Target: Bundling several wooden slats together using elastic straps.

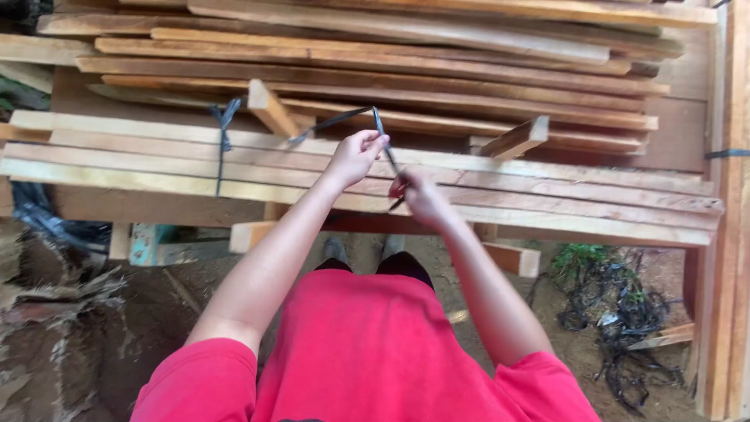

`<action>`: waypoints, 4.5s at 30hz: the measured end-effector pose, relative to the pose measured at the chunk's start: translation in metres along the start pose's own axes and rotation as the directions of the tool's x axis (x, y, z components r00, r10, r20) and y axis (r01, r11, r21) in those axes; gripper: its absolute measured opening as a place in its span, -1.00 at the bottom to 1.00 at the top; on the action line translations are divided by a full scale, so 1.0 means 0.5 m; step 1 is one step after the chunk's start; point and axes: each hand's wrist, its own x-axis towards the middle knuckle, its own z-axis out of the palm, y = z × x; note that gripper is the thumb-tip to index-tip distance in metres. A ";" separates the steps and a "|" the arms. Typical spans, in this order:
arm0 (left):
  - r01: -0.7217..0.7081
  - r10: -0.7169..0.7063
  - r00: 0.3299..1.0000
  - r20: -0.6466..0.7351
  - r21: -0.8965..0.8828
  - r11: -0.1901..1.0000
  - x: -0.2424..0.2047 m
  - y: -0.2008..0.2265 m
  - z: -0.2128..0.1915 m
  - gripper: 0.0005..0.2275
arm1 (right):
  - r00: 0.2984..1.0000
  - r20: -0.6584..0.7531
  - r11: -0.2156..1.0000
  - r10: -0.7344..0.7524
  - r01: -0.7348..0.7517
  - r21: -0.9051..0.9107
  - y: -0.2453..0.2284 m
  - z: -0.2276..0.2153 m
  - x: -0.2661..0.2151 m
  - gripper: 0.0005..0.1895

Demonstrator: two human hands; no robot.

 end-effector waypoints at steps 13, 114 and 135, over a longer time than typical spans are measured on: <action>0.091 -0.089 0.991 -0.098 0.012 0.996 -0.101 -0.034 0.178 -0.82 | 0.981 -0.115 0.843 0.158 -0.073 0.534 0.067 -0.050 0.059 -0.25; -0.189 0.154 0.970 0.190 0.178 0.966 0.278 -0.034 0.121 -0.81 | 0.831 0.083 0.835 0.549 -0.545 -0.069 0.125 0.047 -0.059 -0.47; -0.290 0.267 0.957 0.113 0.424 0.858 0.083 -0.123 0.142 -0.79 | 0.802 -0.074 0.613 0.593 -0.389 0.688 0.219 0.147 -0.045 -0.60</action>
